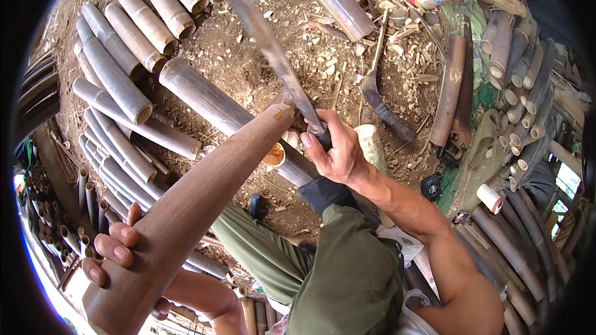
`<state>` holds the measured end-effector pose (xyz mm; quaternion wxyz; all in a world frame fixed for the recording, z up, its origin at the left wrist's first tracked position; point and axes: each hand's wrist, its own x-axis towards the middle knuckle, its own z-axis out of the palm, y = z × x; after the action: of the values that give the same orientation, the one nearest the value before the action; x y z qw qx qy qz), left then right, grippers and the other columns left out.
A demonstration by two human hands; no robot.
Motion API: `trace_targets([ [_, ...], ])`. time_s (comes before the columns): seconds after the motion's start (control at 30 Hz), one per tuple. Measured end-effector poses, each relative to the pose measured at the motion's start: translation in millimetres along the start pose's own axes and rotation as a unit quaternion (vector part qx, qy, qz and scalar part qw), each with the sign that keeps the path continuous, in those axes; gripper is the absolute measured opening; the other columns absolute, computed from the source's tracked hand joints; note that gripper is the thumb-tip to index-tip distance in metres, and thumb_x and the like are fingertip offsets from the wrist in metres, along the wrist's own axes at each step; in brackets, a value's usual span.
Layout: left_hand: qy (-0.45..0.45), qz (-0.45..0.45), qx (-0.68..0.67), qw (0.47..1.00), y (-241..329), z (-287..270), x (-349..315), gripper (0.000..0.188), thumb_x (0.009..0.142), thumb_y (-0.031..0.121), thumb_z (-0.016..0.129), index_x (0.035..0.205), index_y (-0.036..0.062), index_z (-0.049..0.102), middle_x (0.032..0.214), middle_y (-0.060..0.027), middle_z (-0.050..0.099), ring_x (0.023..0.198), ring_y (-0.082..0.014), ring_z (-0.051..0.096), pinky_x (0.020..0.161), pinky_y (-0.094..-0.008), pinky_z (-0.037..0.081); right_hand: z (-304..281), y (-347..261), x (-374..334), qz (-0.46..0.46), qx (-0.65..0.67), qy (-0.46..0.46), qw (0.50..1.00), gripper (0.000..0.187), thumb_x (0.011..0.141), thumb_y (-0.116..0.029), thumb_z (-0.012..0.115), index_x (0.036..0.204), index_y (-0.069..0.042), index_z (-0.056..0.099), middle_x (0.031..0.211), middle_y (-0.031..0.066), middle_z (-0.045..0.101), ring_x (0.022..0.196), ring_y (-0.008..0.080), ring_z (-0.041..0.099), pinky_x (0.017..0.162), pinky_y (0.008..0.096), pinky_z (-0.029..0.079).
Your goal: The person carves a hole into a bamboo pole using a knife and a hammer, then uses a curved chisel to refine the internal edges while sitting on the ground.
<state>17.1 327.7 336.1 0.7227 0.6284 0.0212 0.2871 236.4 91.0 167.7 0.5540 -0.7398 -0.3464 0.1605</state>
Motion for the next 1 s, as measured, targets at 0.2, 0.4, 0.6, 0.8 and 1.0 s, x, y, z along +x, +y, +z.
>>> trace_targets([
  [0.2,0.005,0.012,-0.002,1.0,-3,8,6,0.092,0.05,0.025,0.099,0.128,0.0225,0.051,0.118,-0.0043,0.058,0.123,-0.0291,0.053,0.116,-0.0631,0.025,9,51,-15,0.245,-0.076,-0.222,0.941,0.032,0.096,-0.028,0.059,0.101,0.002,0.049,0.061,0.0193,0.062,0.058,0.0342,0.067,0.048,0.0437,0.05],
  [0.4,0.011,0.006,0.01,1.0,1,8,-2,0.094,0.047,0.024,0.1,0.127,0.0225,0.05,0.119,-0.0045,0.057,0.124,-0.0288,0.052,0.116,-0.064,0.024,9,3,2,-0.015,0.065,0.017,0.998,0.03,0.094,-0.019,0.063,0.109,0.005,0.051,0.066,0.0144,0.061,0.056,0.0281,0.065,0.051,0.0389,0.052],
  [0.6,0.069,0.031,-0.011,0.997,-9,16,12,0.081,0.066,0.027,0.087,0.136,0.0152,0.046,0.131,-0.016,0.05,0.124,-0.0343,0.052,0.119,-0.0594,0.023,22,70,-29,0.295,-0.107,-0.235,0.92,0.035,0.096,-0.032,0.057,0.107,0.0,0.048,0.068,0.0243,0.064,0.063,0.0413,0.066,0.052,0.0477,0.051],
  [0.8,0.505,0.051,0.22,0.833,-54,57,45,0.085,0.08,0.043,0.068,0.139,-0.0104,0.036,0.125,-0.0241,0.053,0.122,-0.0409,0.051,0.113,-0.0576,0.032,26,85,-54,0.246,-0.125,-0.181,0.944,0.035,0.096,-0.032,0.061,0.109,-0.001,0.05,0.074,0.0176,0.064,0.064,0.0319,0.065,0.055,0.0417,0.05],
  [1.0,0.251,0.13,0.132,0.95,-42,31,27,0.077,0.077,0.032,0.067,0.143,0.0096,0.037,0.122,-0.0188,0.053,0.114,-0.0345,0.054,0.109,-0.0555,0.035,10,37,-26,0.197,-0.052,-0.12,0.972,0.034,0.096,-0.027,0.059,0.112,0.001,0.05,0.082,0.0247,0.065,0.072,0.0408,0.067,0.06,0.0465,0.053],
])
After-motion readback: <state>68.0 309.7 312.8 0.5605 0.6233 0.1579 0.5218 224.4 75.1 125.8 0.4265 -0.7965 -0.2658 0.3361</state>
